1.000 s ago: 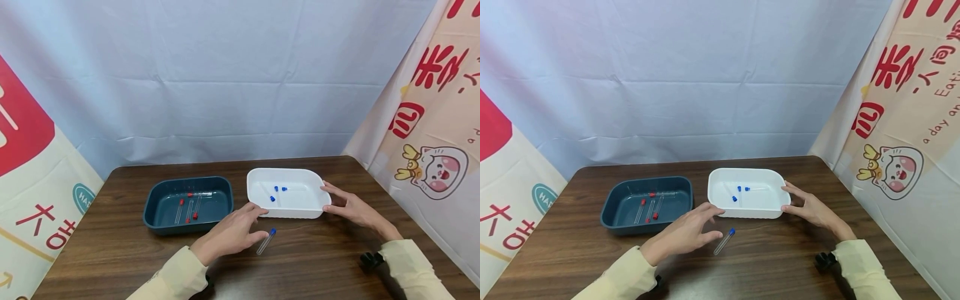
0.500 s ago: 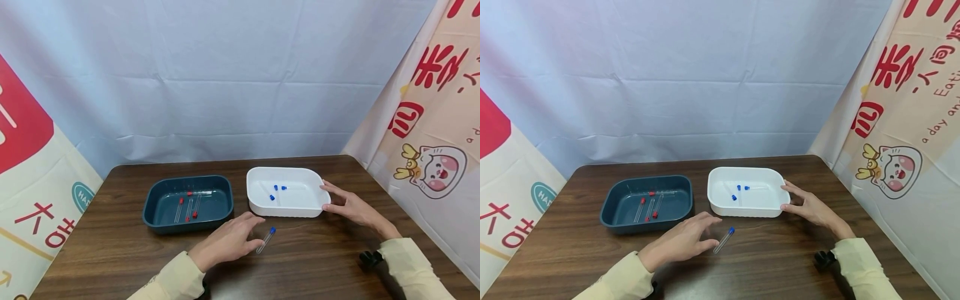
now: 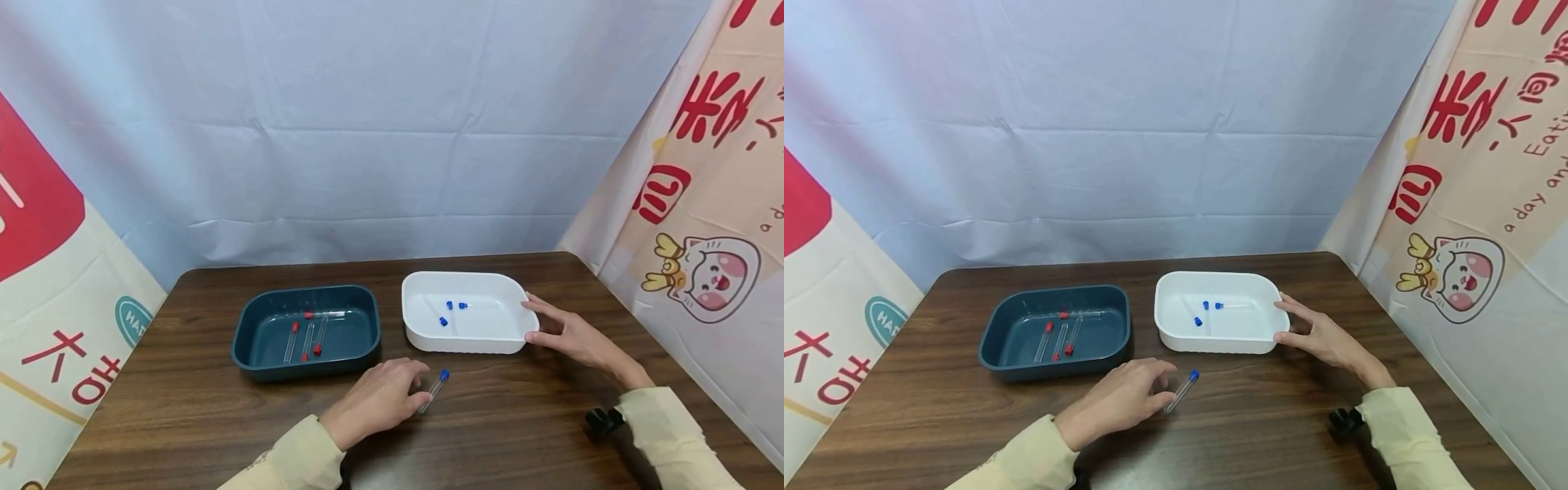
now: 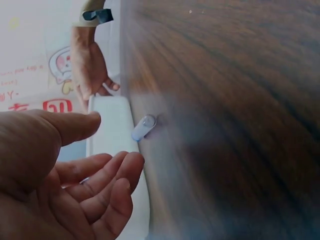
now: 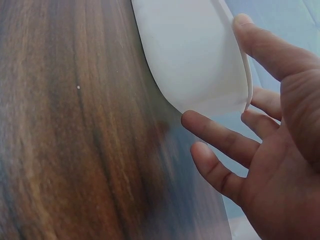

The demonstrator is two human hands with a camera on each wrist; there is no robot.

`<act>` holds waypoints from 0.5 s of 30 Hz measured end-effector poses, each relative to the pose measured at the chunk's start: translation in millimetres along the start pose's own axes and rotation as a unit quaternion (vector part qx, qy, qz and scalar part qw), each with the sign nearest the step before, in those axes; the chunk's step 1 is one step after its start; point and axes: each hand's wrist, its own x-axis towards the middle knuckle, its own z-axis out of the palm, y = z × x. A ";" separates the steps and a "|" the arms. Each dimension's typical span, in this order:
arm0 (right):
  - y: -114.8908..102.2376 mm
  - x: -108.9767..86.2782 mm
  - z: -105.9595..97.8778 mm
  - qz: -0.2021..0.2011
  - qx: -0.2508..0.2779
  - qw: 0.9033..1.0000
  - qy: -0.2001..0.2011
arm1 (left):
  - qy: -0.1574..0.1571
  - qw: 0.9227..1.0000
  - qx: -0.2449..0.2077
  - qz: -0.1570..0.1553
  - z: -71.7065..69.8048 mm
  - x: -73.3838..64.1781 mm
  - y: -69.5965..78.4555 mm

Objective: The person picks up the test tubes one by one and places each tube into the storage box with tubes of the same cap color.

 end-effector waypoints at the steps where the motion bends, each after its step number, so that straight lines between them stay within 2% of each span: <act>1: 0.0 0.0 0.0 0.000 0.000 1.000 0.000 | 0.001 1.000 0.001 -0.003 1.1 0.8 0.4; 9: -1.7 -0.5 -0.1 0.002 0.006 1.000 0.000 | 0.025 0.999 0.030 -0.008 7.8 3.9 4.9; 15: -0.2 0.5 0.0 -0.002 0.003 1.000 0.000 | 0.019 0.999 0.036 -0.035 12.3 8.1 7.7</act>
